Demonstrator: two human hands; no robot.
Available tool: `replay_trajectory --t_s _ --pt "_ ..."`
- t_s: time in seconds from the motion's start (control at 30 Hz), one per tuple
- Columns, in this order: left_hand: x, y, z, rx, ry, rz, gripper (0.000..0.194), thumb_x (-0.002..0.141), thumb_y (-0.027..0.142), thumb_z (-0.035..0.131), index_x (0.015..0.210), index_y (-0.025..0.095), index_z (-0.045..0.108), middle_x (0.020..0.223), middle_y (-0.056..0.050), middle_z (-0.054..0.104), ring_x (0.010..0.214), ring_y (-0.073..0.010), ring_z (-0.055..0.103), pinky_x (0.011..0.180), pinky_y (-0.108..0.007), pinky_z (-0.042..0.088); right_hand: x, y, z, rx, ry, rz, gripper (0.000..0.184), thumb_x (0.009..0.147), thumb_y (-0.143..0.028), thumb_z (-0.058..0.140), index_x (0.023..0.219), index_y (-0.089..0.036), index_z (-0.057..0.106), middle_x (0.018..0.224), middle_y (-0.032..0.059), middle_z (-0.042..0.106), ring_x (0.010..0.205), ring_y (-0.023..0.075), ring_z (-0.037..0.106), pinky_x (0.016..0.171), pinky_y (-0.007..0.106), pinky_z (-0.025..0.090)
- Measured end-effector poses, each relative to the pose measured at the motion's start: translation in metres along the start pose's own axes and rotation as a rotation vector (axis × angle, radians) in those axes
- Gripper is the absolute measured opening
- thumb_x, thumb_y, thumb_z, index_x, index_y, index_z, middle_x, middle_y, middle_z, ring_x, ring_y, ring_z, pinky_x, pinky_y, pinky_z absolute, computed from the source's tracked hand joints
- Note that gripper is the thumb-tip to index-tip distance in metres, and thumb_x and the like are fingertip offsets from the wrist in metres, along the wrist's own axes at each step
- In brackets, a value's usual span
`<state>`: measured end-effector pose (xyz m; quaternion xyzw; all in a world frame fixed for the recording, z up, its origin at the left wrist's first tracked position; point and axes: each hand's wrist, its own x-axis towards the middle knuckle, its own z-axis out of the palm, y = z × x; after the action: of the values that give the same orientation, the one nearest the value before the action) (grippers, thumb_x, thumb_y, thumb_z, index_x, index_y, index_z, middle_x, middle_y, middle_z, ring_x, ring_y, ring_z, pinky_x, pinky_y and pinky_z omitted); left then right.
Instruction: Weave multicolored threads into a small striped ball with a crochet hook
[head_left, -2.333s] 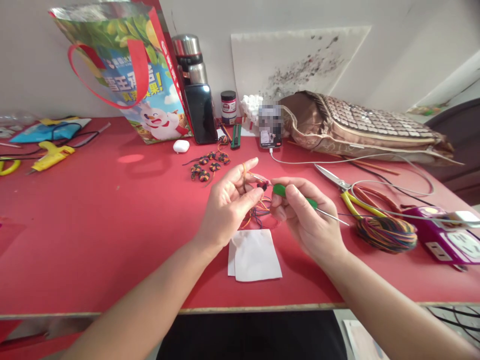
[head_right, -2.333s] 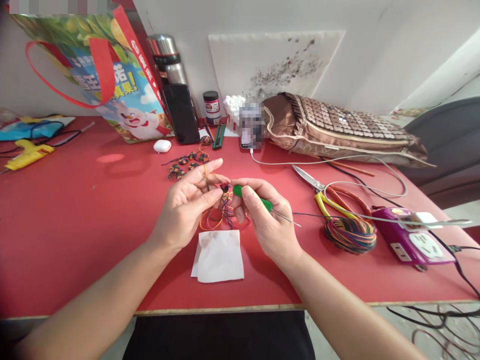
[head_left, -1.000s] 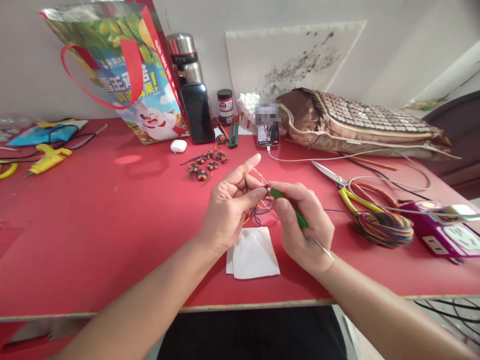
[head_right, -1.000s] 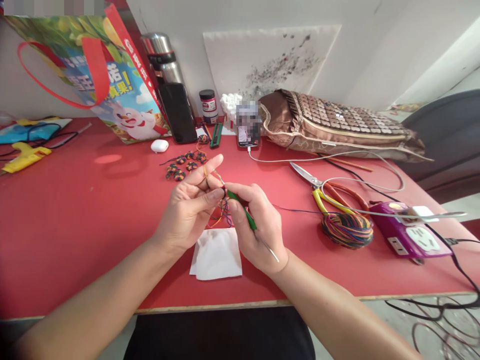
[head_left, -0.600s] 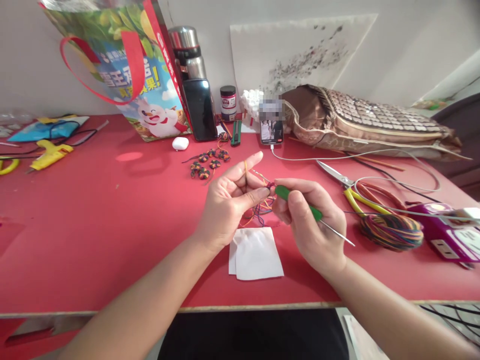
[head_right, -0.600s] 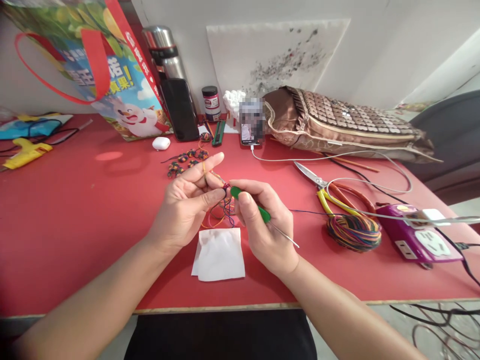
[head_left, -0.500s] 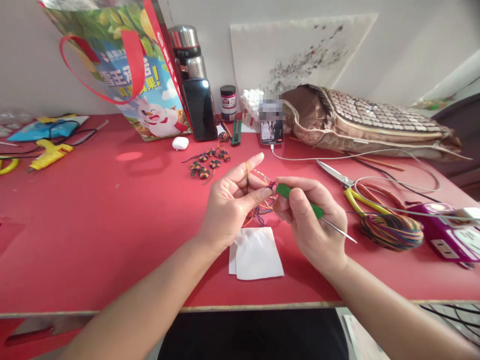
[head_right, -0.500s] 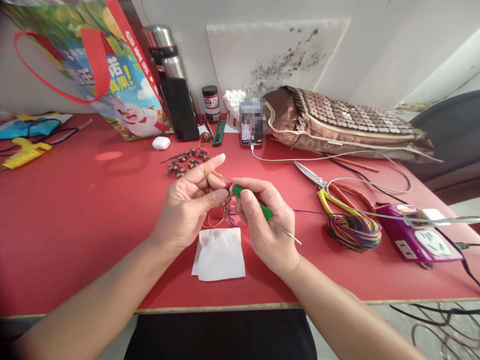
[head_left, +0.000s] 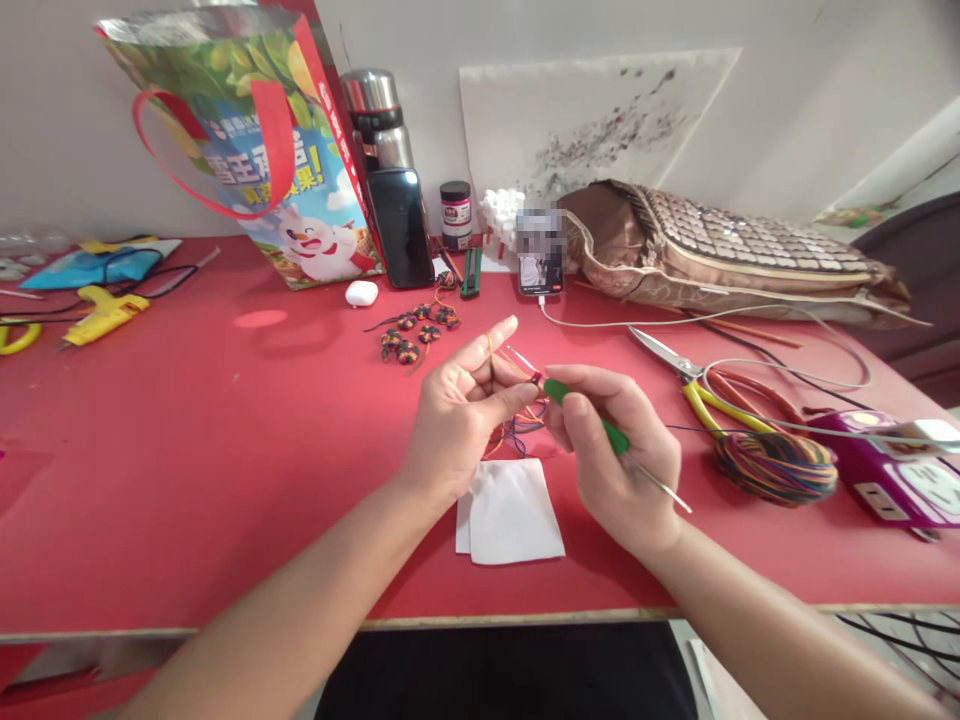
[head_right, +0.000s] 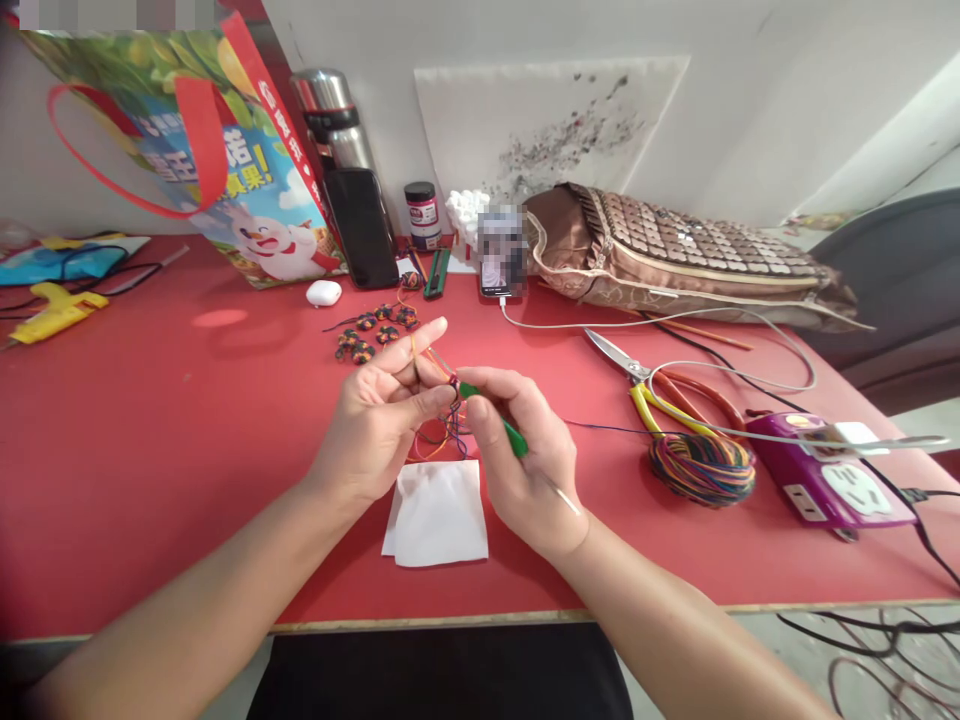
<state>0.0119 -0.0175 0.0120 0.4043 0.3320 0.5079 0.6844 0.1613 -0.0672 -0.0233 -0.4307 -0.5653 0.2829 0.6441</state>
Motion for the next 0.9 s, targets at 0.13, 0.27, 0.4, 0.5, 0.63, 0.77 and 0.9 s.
replay_trajectory --t_s 0.13,0.27,0.4,0.5,0.63,0.77,0.9 --pt "-0.001 0.003 0.000 0.005 -0.012 -0.041 0.074 0.067 0.011 0.099 0.138 0.017 0.078 0.074 0.006 0.072 0.074 -0.0097 0.068 0.075 -0.022 0.056 0.001 0.001 -0.002 -0.105 -0.082 -0.095 0.018 0.112 -0.028 0.065 0.125 -0.029 0.078 0.101 0.0040 0.080 0.077 0.0165 0.072 0.071 0.033 0.062" --pt "-0.003 0.002 0.004 0.091 0.006 -0.013 0.075 0.068 0.006 0.097 0.140 0.018 0.078 0.073 0.008 0.072 0.070 -0.0088 0.066 0.072 -0.021 0.056 0.003 0.002 0.000 -0.196 -0.037 -0.109 0.017 0.112 -0.025 0.062 0.120 -0.027 0.077 0.100 0.0038 0.081 0.080 0.0176 0.074 0.072 0.032 0.063" --pt "-0.002 -0.001 0.002 0.002 -0.017 -0.020 0.067 0.070 0.011 0.098 0.133 0.021 0.081 0.074 0.007 0.072 0.073 -0.0091 0.067 0.074 -0.021 0.055 0.000 0.004 0.001 -0.260 -0.001 -0.233 0.023 0.112 -0.024 0.061 0.129 -0.028 0.075 0.101 0.0060 0.078 0.084 0.0209 0.073 0.075 0.037 0.064" --pt "0.001 0.001 -0.002 -0.037 -0.081 -0.011 0.059 0.072 0.015 0.099 0.129 0.024 0.084 0.076 0.006 0.071 0.076 -0.0098 0.067 0.074 -0.022 0.053 -0.002 0.004 -0.001 -0.202 -0.017 -0.228 0.024 0.111 -0.027 0.064 0.132 -0.030 0.076 0.103 0.0062 0.078 0.084 0.0213 0.072 0.074 0.037 0.064" --pt "0.003 0.006 -0.006 -0.037 -0.138 -0.002 0.054 0.073 0.015 0.099 0.124 0.025 0.086 0.076 0.006 0.071 0.077 -0.0102 0.067 0.083 -0.025 0.055 -0.002 0.002 -0.003 -0.053 -0.042 -0.072 0.022 0.112 -0.034 0.066 0.131 -0.030 0.078 0.108 0.0062 0.081 0.085 0.0195 0.076 0.076 0.037 0.066" --pt "0.003 0.010 -0.006 -0.025 -0.138 -0.009 0.053 0.072 0.014 0.099 0.122 0.024 0.087 0.075 0.005 0.072 0.076 -0.0097 0.067 0.083 -0.024 0.055 -0.001 0.001 -0.004 0.015 -0.030 0.005 0.022 0.111 -0.040 0.069 0.127 -0.029 0.079 0.107 0.0061 0.081 0.081 0.0181 0.075 0.076 0.036 0.066" --pt "0.002 0.010 -0.007 -0.033 -0.127 -0.012 0.052 0.071 0.013 0.099 0.121 0.024 0.087 0.075 0.005 0.073 0.078 -0.0098 0.068 0.086 -0.025 0.055 0.000 0.001 -0.005 0.073 -0.038 0.068 0.022 0.110 -0.041 0.071 0.125 -0.028 0.080 0.095 0.0042 0.078 0.075 0.0167 0.071 0.070 0.034 0.063"
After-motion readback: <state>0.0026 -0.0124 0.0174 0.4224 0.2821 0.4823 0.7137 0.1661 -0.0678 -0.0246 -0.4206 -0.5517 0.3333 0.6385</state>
